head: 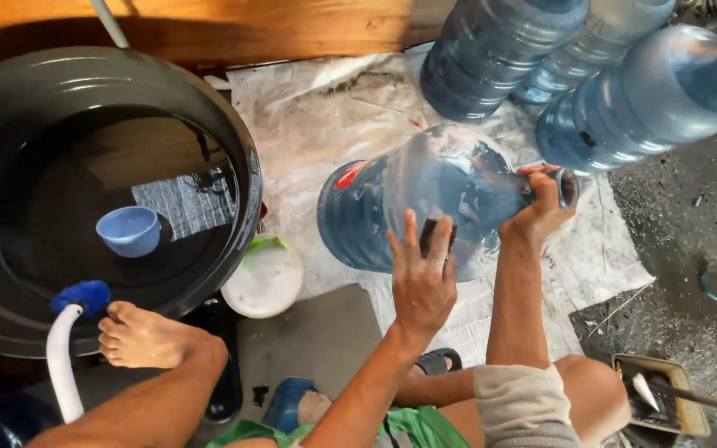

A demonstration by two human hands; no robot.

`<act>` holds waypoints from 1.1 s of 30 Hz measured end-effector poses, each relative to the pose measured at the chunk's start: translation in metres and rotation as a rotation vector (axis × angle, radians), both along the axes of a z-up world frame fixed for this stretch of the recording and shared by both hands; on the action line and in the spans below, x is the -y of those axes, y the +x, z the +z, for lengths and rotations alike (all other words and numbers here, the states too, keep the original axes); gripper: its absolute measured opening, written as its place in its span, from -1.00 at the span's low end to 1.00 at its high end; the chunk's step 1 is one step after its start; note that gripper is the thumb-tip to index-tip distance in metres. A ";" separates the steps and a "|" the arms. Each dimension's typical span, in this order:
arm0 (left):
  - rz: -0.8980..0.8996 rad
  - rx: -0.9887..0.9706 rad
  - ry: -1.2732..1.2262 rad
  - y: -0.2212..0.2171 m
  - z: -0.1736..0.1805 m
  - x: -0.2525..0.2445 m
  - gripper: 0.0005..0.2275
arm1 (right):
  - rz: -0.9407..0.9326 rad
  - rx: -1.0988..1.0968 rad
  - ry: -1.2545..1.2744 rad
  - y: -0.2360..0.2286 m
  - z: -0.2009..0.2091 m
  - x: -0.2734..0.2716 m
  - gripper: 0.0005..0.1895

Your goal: The person scrubs the exterior of a large blue water jug using a black sponge and a white cleaning solution. They rotate the jug to clean different sides and the neck area, then rinse the sponge in a nearby bucket.

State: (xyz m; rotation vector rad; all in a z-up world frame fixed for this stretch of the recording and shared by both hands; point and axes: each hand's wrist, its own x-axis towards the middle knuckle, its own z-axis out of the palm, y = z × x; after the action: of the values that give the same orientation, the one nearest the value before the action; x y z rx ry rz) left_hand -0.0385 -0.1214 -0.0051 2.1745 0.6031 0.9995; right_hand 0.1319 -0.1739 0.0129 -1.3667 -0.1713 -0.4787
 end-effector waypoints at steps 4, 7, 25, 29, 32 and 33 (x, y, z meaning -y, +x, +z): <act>0.114 -0.083 0.096 0.057 0.025 -0.059 -0.63 | 0.122 0.054 0.040 -0.035 0.009 -0.005 -0.86; -0.206 -0.374 -0.230 0.096 0.028 -0.099 -0.52 | 0.235 0.027 0.089 -0.044 0.014 -0.011 -0.81; 0.097 -0.312 0.332 0.014 0.054 -0.044 -0.56 | 0.321 0.292 0.025 -0.035 -0.008 -0.013 -0.78; -0.030 -0.297 0.211 0.021 0.043 -0.047 -0.53 | 0.330 0.272 -0.036 -0.041 -0.004 0.000 -0.75; -0.277 -0.439 0.087 0.090 0.044 -0.082 -0.65 | 0.364 0.314 -0.095 -0.073 0.004 -0.008 -0.68; -0.554 -0.632 -0.048 0.113 0.050 -0.095 -0.52 | 0.368 0.338 -0.136 -0.085 0.009 -0.010 -0.65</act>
State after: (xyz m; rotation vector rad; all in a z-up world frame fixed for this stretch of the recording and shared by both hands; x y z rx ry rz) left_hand 0.0743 -0.0265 0.0448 2.4070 0.2508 -0.0014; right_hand 0.0471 -0.1638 0.0217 -1.3405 -0.7305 -0.3879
